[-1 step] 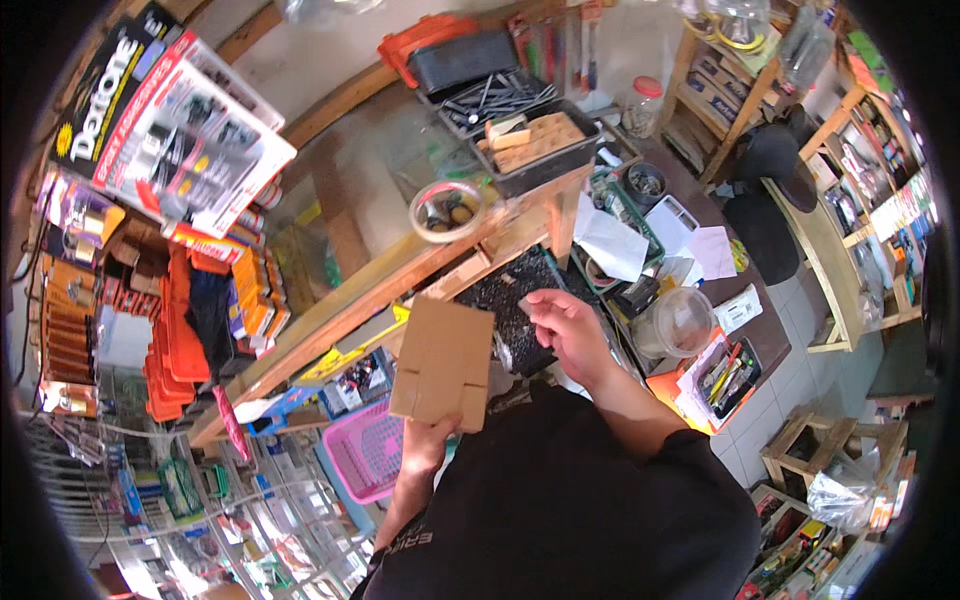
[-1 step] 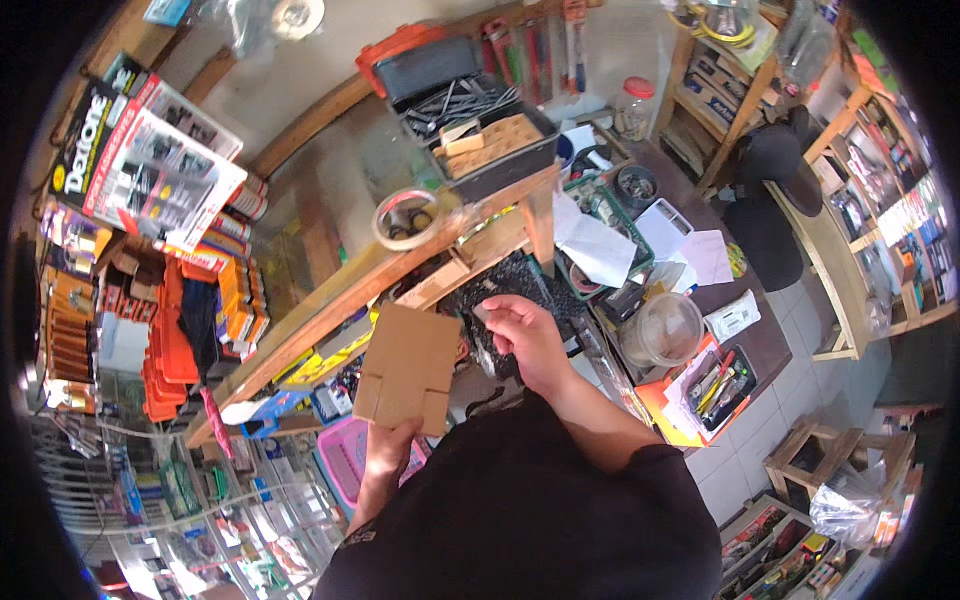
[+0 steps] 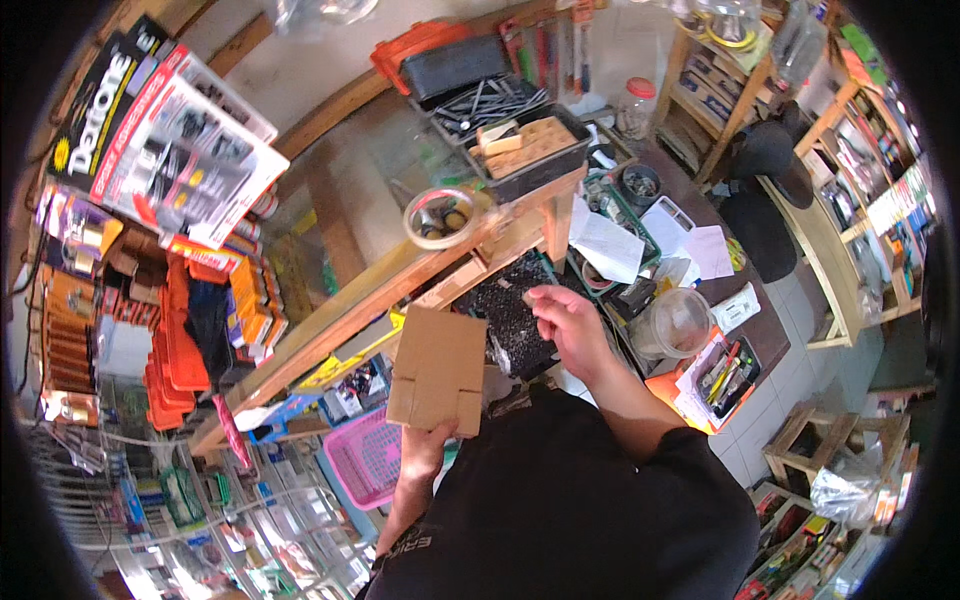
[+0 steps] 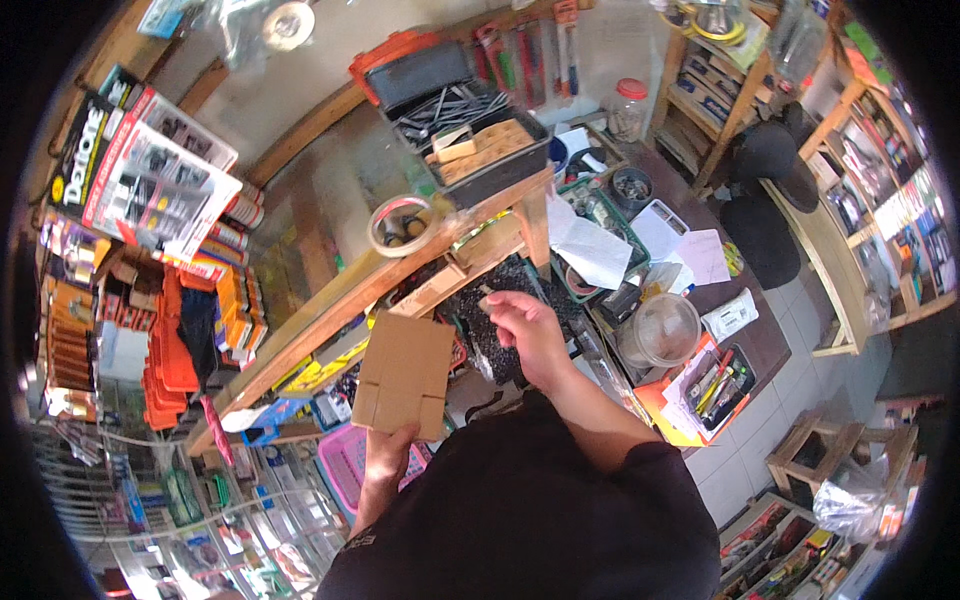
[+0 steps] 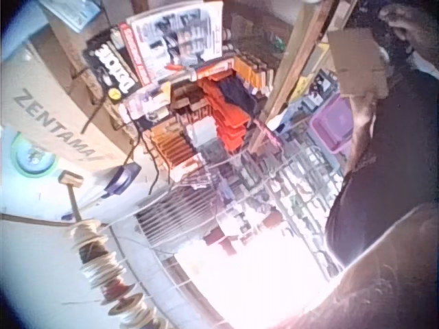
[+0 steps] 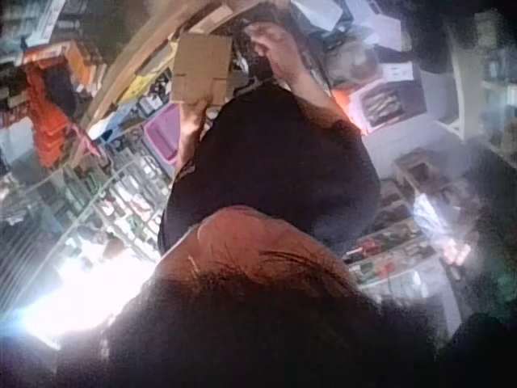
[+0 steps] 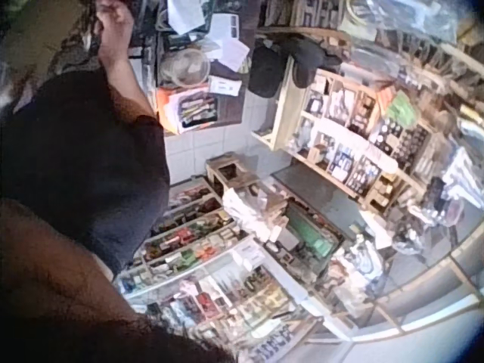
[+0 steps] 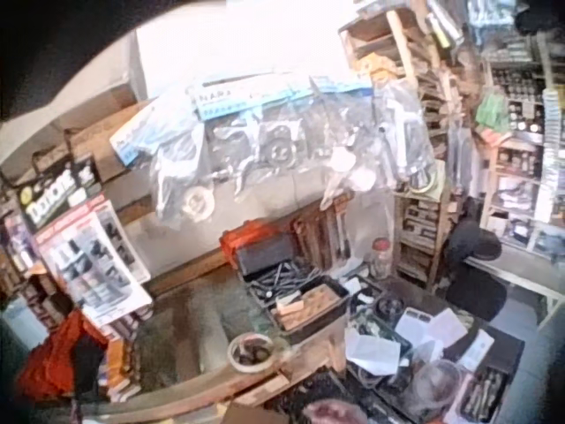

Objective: The person folds a flat cardboard sheet into a box shape by hand and secures the bottom and side flaps with pieces of tape cut using scissors.

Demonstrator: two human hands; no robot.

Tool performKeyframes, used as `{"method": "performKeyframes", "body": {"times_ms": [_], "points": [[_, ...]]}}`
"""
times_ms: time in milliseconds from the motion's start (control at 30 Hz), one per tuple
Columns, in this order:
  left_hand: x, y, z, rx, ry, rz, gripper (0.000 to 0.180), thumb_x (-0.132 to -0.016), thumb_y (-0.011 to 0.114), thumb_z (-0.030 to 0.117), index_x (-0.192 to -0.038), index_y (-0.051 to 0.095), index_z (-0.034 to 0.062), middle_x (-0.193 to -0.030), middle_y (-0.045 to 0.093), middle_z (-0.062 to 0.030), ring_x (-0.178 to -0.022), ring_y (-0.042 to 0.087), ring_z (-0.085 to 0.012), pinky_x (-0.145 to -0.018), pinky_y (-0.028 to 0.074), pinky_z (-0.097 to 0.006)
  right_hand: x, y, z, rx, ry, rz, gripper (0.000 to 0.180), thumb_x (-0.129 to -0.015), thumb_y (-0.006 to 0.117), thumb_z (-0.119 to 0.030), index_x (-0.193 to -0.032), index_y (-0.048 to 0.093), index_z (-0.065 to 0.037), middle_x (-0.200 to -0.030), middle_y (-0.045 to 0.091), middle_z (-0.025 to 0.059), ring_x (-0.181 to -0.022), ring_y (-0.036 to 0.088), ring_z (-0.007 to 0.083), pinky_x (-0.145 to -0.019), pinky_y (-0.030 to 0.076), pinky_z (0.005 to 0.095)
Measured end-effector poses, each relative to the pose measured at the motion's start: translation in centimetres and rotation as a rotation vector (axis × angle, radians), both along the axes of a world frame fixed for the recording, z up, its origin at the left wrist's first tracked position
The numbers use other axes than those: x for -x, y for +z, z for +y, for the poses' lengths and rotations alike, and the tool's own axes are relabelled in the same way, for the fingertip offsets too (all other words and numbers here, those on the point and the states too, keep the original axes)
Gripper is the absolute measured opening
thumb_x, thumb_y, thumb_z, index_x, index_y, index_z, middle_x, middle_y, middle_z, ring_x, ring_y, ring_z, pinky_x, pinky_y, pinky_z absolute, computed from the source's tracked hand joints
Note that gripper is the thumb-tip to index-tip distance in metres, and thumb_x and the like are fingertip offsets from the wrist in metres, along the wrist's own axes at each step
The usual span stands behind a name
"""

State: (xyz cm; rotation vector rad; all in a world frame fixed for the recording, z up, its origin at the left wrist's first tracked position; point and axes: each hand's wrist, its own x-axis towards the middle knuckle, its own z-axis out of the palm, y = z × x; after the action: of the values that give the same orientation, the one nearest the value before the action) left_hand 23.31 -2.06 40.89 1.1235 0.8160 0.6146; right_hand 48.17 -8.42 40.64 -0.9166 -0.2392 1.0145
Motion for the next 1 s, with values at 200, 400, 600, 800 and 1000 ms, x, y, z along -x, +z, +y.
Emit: {"method": "performKeyframes", "body": {"times_ms": [200, 400, 600, 800, 1000], "points": [[1.9, -1.9, 0.0, 0.021, -0.001, 0.015, 0.058, -0.068, 0.056, -0.007, -0.124, 0.042, -0.0012, -0.114, 0.053, -0.0109, -0.107, 0.053, -0.0242, -0.089, 0.045, -0.036, -5.1, -2.1, 3.8, -0.062, -0.319, 0.002, 0.01, -0.083, 0.061, -0.01, -0.091, 0.059, -0.005, -0.077, 0.056, -0.0007, -0.059, 0.048, 0.0068, -0.053, 0.037, 0.02], [1.5, -1.3, -0.1, 0.098, 0.054, 0.028, 0.057, -0.069, 0.054, -0.011, -0.124, 0.041, -0.0003, -0.115, 0.052, -0.0111, -0.107, 0.053, -0.0239, -0.09, 0.044, -0.036, -6.3, -1.2, 8.1, -0.08, -0.389, -0.09, 0.008, -0.083, 0.063, -0.01, -0.09, 0.06, -0.006, -0.08, 0.058, -0.0001, -0.061, 0.048, 0.0068, -0.054, 0.037, 0.0201], [3.1, -2.5, -0.1, 0.148, -0.033, -0.013, 0.057, -0.069, 0.06, -0.001, -0.122, 0.042, -0.0016, -0.11, 0.053, -0.0106, -0.1, 0.056, -0.0236, -0.083, 0.048, -0.036, -5.7, -1.9, 10.8, 0.059, -0.492, -0.189, 0.011, -0.08, 0.068, -0.006, -0.084, 0.059, -0.003, -0.079, 0.058, 0.0013, -0.067, 0.05, 0.0064, -0.062, 0.041, 0.0208], [2.9, -1.1, -0.6, 0.114, 0.038, 0.023, 0.054, -0.069, 0.058, -0.001, -0.121, 0.043, -0.0018, -0.105, 0.055, -0.0113, -0.095, 0.057, -0.0238, -0.08, 0.05, -0.038, -5.0, -2.8, 12.6, -0.077, -0.864, -0.488, 0.011, -0.076, 0.066, 0.002, -0.079, 0.058, -0.004, -0.075, 0.05, 0.0002, -0.063, 0.047, 0.0075, -0.059, 0.04, 0.0219], [2.7, -1.0, -0.6, 0.141, 0.085, 0.071, 0.053, -0.069, 0.057, -0.004, -0.121, 0.043, -0.0022, -0.106, 0.055, -0.0111, -0.096, 0.057, -0.0235, -0.08, 0.05, -0.037, -4.5, -2.5, 12.9, -0.041, -0.937, -0.668, 0.016, -0.074, 0.065, 0.006, -0.085, 0.061, -0.005, -0.077, 0.053, 0.0025, -0.061, 0.051, 0.0089, -0.057, 0.044, 0.0215]]}}
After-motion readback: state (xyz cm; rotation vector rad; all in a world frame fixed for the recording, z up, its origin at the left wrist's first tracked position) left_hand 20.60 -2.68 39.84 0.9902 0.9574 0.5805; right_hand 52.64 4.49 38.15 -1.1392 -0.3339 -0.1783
